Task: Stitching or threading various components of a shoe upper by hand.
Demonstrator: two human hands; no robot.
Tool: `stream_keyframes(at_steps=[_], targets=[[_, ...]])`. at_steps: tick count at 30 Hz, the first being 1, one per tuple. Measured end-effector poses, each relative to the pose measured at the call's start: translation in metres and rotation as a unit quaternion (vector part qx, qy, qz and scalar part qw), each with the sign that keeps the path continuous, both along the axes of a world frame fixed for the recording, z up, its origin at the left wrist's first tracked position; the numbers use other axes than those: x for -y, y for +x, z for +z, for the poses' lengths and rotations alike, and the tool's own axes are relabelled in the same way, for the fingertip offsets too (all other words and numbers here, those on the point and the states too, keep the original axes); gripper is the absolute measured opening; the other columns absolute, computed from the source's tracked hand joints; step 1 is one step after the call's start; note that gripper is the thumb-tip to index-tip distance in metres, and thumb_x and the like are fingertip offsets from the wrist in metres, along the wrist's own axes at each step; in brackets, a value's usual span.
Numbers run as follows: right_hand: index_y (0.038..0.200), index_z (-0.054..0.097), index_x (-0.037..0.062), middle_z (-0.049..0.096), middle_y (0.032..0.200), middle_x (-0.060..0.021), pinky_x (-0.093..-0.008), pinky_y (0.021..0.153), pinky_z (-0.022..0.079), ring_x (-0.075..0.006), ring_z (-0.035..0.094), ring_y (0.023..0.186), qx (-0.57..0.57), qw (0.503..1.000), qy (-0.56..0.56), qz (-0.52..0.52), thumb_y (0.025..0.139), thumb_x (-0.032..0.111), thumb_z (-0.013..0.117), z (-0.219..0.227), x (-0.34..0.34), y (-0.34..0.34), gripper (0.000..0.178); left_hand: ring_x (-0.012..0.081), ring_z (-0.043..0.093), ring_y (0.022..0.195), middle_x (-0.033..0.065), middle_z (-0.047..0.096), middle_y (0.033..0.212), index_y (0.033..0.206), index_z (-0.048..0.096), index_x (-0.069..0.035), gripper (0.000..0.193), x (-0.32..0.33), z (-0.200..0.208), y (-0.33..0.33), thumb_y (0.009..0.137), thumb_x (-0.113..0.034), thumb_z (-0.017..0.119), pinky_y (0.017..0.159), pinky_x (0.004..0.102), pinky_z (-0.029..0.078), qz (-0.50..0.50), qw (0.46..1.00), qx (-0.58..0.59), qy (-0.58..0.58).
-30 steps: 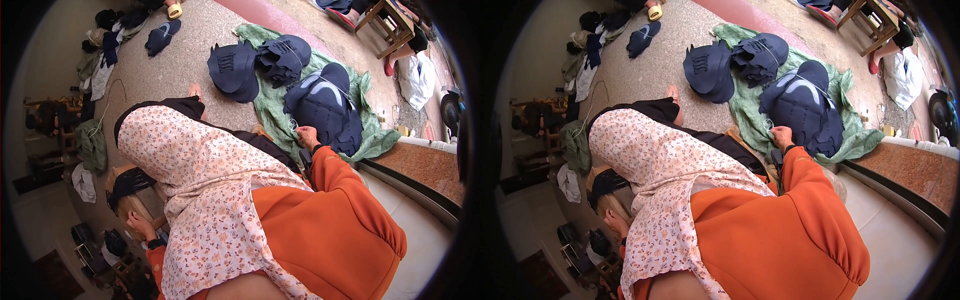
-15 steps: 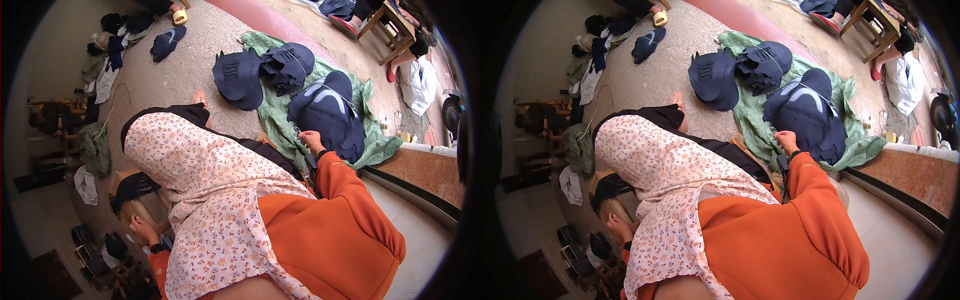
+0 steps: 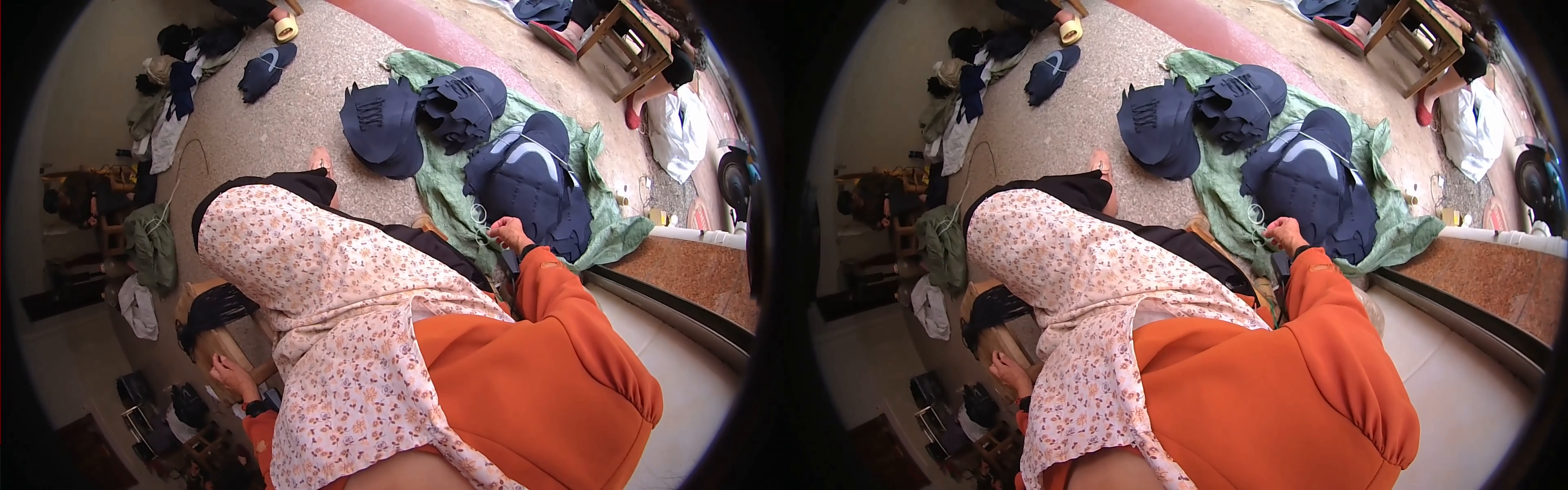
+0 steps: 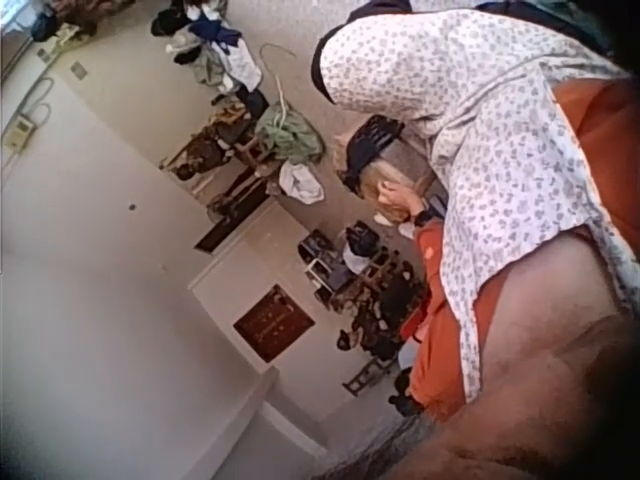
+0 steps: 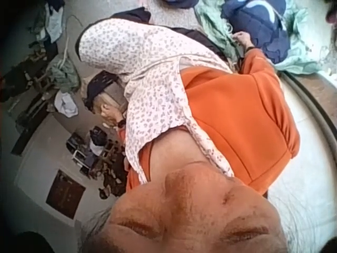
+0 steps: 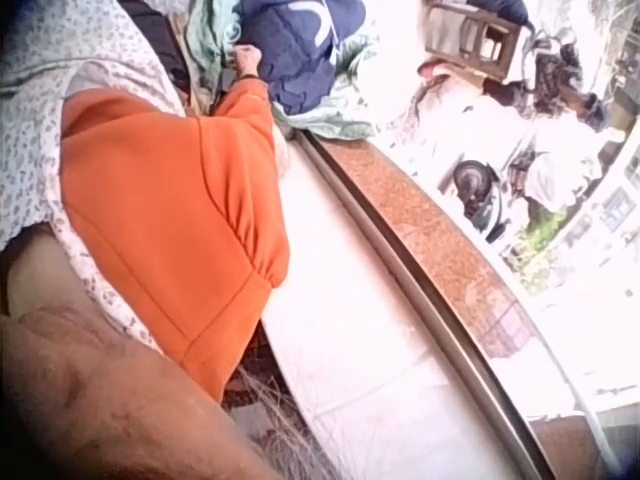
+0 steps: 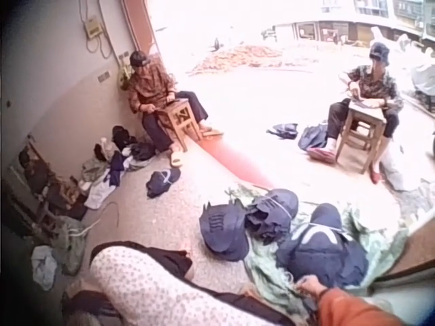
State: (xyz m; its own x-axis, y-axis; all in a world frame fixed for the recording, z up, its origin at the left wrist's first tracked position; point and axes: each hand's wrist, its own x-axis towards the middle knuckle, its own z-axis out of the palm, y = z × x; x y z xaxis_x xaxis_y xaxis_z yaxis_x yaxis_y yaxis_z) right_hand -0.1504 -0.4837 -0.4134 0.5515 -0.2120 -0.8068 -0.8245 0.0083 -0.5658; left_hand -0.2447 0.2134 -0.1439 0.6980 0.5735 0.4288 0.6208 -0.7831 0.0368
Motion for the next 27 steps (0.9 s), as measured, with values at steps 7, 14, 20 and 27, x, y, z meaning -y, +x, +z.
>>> stream_keyframes(at_steps=[7,14,20,27], targets=[[0.08,0.061,-0.0004,0.06,0.061,-0.0082,-0.0326,0.039,0.045,-0.0181,0.06,0.048,0.055,0.982,-0.145,0.11,0.075,0.008,0.068,-0.018,0.006,-0.004,0.012,0.0336,0.057,0.097,0.016,0.054,0.108,0.119,0.06,-0.007,0.03,0.005,0.003,0.004,0.094,-0.02,0.049,0.084,0.0411,0.044,-0.025,0.999,0.031,-0.017],[0.077,0.062,0.0014,0.059,0.059,-0.0082,-0.0331,0.038,0.045,-0.0191,0.061,0.046,0.091,0.982,-0.122,0.111,0.075,0.008,0.061,-0.026,-0.014,0.02,0.007,0.0326,0.056,0.095,0.0158,0.052,0.102,0.116,0.059,-0.004,0.027,0.005,-0.001,0.013,0.092,-0.014,0.051,0.083,0.0403,0.044,-0.025,0.998,0.044,-0.045],[0.076,0.063,0.0013,0.061,0.062,-0.009,-0.0335,0.038,0.046,-0.0197,0.061,0.046,0.073,0.987,-0.033,0.141,0.076,0.009,0.063,-0.026,-0.028,0.034,0.007,0.0338,0.055,0.093,0.0164,0.05,0.101,0.114,0.058,-0.001,0.025,0.008,-0.005,0.002,0.092,-0.012,0.052,0.081,0.0416,0.044,-0.066,0.988,0.106,-0.088],[0.086,0.065,-0.0005,0.063,0.067,-0.0077,-0.0312,0.042,0.048,-0.0182,0.063,0.054,0.063,0.974,-0.008,0.218,0.079,0.012,0.065,0.0,-0.048,0.057,0.014,0.0348,0.058,0.088,0.0159,0.052,0.098,0.111,0.059,0.0,0.023,0.02,-0.002,0.002,0.092,-0.013,0.053,0.076,0.0417,0.046,-0.043,0.983,0.147,-0.103]])
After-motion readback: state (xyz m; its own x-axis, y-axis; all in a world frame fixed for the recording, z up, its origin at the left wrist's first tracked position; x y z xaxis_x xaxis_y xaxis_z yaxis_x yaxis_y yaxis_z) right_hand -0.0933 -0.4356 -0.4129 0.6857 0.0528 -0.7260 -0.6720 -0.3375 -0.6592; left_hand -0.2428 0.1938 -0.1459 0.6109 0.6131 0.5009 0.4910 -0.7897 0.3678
